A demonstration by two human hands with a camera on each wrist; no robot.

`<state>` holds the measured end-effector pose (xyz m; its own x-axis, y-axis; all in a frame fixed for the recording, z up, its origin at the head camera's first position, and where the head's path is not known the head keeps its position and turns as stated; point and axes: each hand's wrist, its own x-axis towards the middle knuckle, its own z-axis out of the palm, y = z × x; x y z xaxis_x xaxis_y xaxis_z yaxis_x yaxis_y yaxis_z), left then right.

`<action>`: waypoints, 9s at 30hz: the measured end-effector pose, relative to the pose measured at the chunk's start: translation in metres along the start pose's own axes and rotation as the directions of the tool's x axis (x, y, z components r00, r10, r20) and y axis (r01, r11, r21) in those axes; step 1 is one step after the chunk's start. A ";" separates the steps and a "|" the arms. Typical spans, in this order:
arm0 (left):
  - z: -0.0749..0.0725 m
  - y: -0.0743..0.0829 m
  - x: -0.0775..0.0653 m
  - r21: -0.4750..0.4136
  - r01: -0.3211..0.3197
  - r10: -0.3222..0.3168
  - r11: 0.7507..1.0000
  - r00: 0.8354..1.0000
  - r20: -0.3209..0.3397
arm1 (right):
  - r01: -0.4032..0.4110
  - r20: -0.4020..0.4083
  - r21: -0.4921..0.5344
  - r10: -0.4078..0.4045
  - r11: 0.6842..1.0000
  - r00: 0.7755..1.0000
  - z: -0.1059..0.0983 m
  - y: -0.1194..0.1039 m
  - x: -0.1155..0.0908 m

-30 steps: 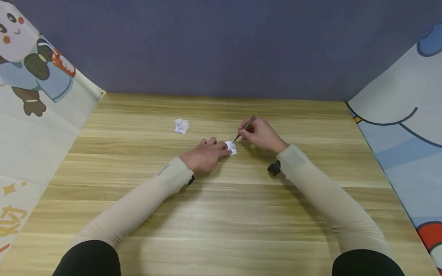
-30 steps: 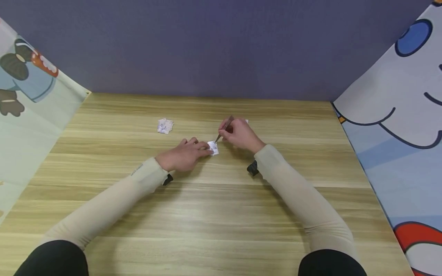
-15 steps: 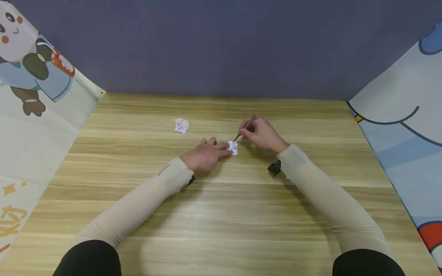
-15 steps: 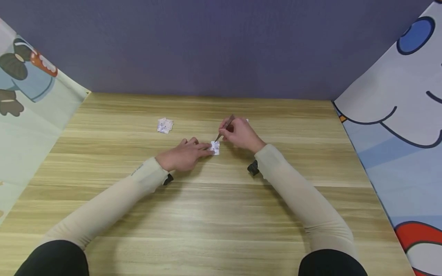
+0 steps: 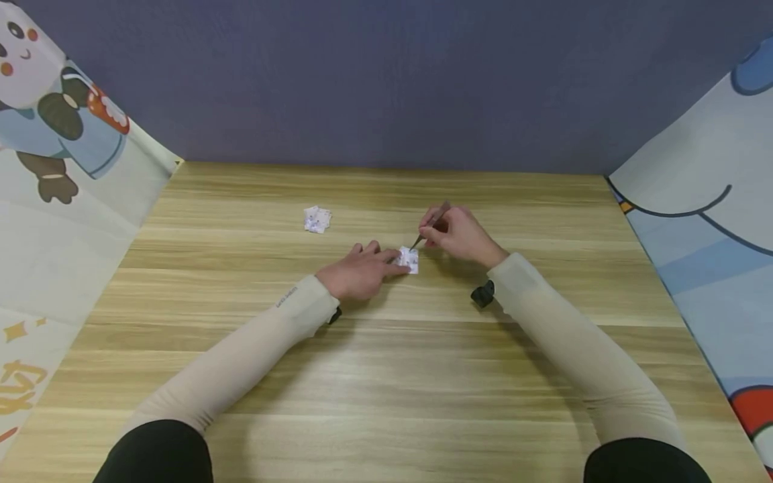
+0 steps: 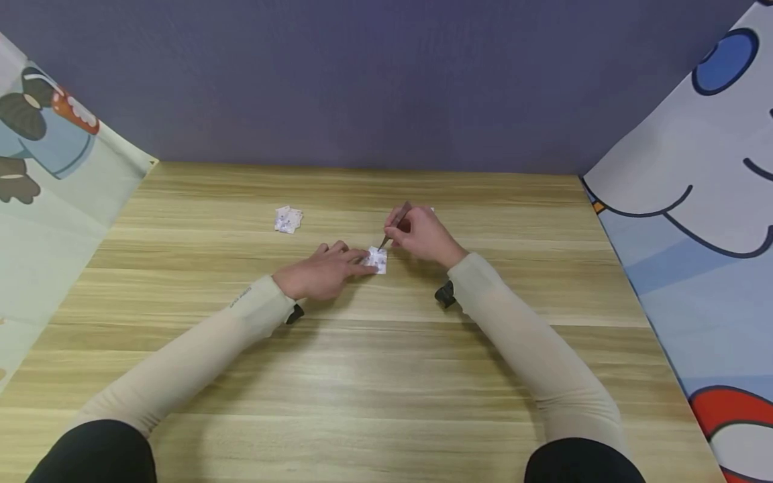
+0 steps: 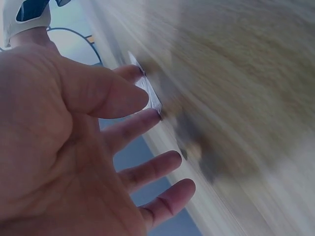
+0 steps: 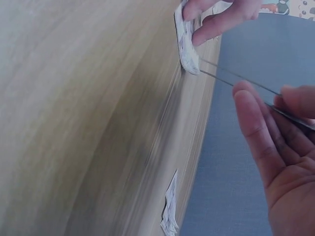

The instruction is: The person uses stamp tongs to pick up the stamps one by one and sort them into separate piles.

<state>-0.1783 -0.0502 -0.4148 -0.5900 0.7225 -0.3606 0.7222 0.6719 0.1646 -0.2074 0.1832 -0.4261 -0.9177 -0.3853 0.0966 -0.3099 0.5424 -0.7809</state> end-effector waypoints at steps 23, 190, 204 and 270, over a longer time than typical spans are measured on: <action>-0.005 0.002 0.007 -0.035 -0.028 0.027 0.999 0.999 -0.025 | 0.014 -0.141 0.043 -0.007 0.999 0.990 -0.016 0.001 -0.007; -0.024 -0.014 0.038 -0.128 -0.022 0.013 0.992 0.997 -0.071 | -0.002 -0.138 0.101 0.017 0.995 0.990 -0.039 0.014 0.002; -0.031 0.018 0.100 -0.059 0.046 -0.050 0.997 0.997 -0.059 | -0.081 -0.224 0.128 0.108 0.988 0.969 -0.062 0.055 0.000; -0.009 -0.062 -0.016 -0.162 0.159 -0.191 0.974 0.958 -0.213 | 0.077 -0.192 0.227 -0.033 0.971 0.981 -0.001 -0.047 0.047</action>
<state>-0.2170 -0.1020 -0.4112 -0.7805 0.5983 -0.1811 0.5513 0.7954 0.2518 -0.2363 0.1397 -0.3840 -0.9377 -0.2526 0.2385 -0.3148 0.3273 -0.8909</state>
